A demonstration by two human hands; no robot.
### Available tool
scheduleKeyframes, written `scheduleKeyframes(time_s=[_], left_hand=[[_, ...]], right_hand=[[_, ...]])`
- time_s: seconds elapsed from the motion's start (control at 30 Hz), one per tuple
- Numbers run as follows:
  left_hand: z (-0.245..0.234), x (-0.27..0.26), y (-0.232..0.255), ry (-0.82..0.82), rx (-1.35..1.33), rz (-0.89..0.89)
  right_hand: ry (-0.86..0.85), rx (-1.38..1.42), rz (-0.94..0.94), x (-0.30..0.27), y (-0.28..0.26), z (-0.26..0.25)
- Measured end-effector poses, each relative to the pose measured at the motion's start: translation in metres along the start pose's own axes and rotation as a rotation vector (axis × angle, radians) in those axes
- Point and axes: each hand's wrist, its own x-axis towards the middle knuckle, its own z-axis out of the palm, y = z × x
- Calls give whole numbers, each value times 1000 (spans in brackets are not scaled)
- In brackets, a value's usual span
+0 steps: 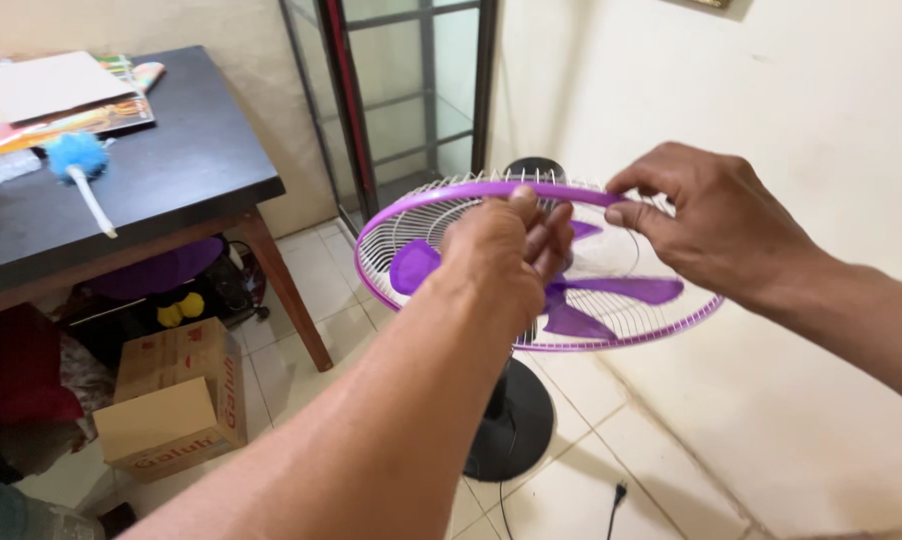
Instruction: The person assembles a standing electric fan by hand. They attach the front grille, mount the purple fan blade onto the motor shaft, secure it with a nut, and then fit the rear grille, completing the assembly.
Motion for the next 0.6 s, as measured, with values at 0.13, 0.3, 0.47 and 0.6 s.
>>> scheduleKeyframes(time_s=[0.13, 0.3, 0.47, 0.6], left_hand=[[16, -12, -2, 123, 12, -4], [23, -23, -6, 209, -9, 46], [22, -27, -11, 290, 19, 103], [29, -32, -11, 299, 35, 123]], right_hand=[[-52, 57, 77, 2, -3, -5], [-151, 117, 186, 13, -1, -13], [-393, 589, 418, 28, 9, -17], [-457, 718, 583, 34, 12, -15]])
